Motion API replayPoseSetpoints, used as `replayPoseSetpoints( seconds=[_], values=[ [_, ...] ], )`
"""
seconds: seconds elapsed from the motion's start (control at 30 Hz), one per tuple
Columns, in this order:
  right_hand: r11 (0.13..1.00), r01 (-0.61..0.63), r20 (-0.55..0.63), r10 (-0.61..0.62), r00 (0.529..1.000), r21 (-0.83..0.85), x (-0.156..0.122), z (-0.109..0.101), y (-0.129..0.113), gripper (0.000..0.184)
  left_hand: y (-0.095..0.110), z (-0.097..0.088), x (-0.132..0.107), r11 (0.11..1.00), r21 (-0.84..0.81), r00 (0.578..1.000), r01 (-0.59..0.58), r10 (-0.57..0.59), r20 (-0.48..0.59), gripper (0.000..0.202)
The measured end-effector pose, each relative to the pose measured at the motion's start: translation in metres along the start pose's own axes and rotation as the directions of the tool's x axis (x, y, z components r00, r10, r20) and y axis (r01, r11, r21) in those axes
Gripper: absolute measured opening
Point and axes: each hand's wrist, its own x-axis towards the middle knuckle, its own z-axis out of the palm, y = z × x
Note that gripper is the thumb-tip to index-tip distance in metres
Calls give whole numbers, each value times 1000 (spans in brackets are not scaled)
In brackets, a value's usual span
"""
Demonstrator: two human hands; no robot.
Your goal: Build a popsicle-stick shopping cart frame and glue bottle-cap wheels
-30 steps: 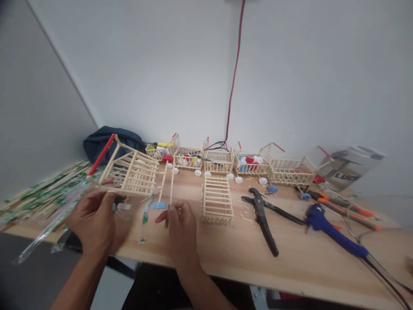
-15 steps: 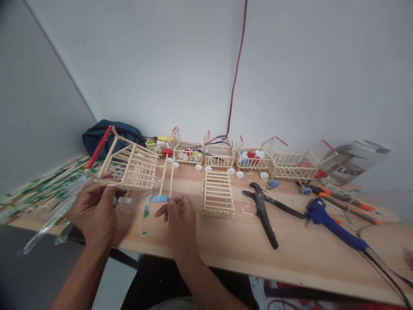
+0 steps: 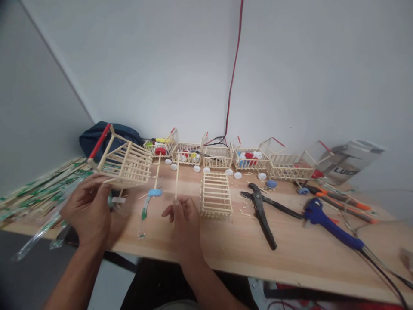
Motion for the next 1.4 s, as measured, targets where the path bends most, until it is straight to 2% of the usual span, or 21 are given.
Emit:
replayPoseSetpoints(
  seconds=[0.07, 0.1, 0.27, 0.37, 0.5, 0.63, 0.8, 0.93, 1.0, 1.07, 1.13, 1.17, 1.2, 1.27, 1.3, 1.37, 1.4],
  values=[
    [1000, 3, 5, -3, 1000, -2, -2, -4, -2, 19, -3, 0, 8, 1000, -14, 998, 8, -9, -64, 10],
    [1000, 0, 16, 1, 1000, -5, -4, -6, -3, 20, -5, 1, 13, 1000, 19, 998, 0, 1, -61, 9],
    [1000, -12, 68, 13, 998, -25, -12, -19, -11, 23, -16, 13, 26, 958, 267, 994, -104, 90, 64, 13],
    [999, 14, 96, -11, 995, -31, -14, -26, -15, 25, -24, 23, 26, 940, 298, 980, -164, 122, 157, 16],
    [999, 9, 104, -6, 995, -32, -15, -33, -18, 26, -32, 32, 28, 918, 342, 967, -202, 133, 216, 19],
    [998, -55, 117, 54, 992, 3, -14, -34, -22, 26, -40, 38, 36, 897, 387, 959, -212, 115, 260, 20],
    [991, -129, 128, 124, 984, 31, -12, -33, -28, 27, -45, 45, 41, 892, 381, 926, -241, 94, 365, 19],
    [989, -143, 131, 137, 982, 37, -12, -37, -31, 28, -41, 43, 41, 892, 368, 923, -263, 121, 366, 23],
    [991, -130, 137, 127, 982, 13, -11, -40, -31, 28, -30, 39, 42, 883, 366, 934, -293, 182, 307, 27],
    [994, -111, 143, 112, 983, -17, -9, -43, -32, 28, -11, 33, 39, 877, 323, 927, -355, 287, 241, 28],
    [994, -95, 156, 101, 983, -46, -7, -47, -32, 27, 15, 28, 32, 874, 205, 889, -440, 392, 235, 25],
    [994, -87, 162, 96, 982, -62, -6, -49, -31, 27, 29, 26, 26, 862, 143, 856, -485, 436, 278, 25],
    [994, -75, 169, 88, 982, -84, -5, -51, -31, 27, 43, 25, 19, 840, 79, 807, -536, 484, 338, 24],
    [990, -44, 187, 70, 980, -137, -5, -55, -31, 26, 66, 25, 5, 771, -53, 661, -635, 578, 479, 24],
    [986, -27, 197, 59, 979, -164, -5, -57, -32, 26, 73, 27, -3, 749, -97, 608, -656, 600, 519, 23],
    [978, 11, 224, 37, 974, -209, -6, -60, -34, 24, 81, 33, -15, 741, -157, 546, -652, 603, 581, 17],
    [973, 26, 233, 29, 972, -228, -7, -62, -35, 23, 82, 36, -20, 750, -176, 529, -638, 592, 608, 14]
  ],
)
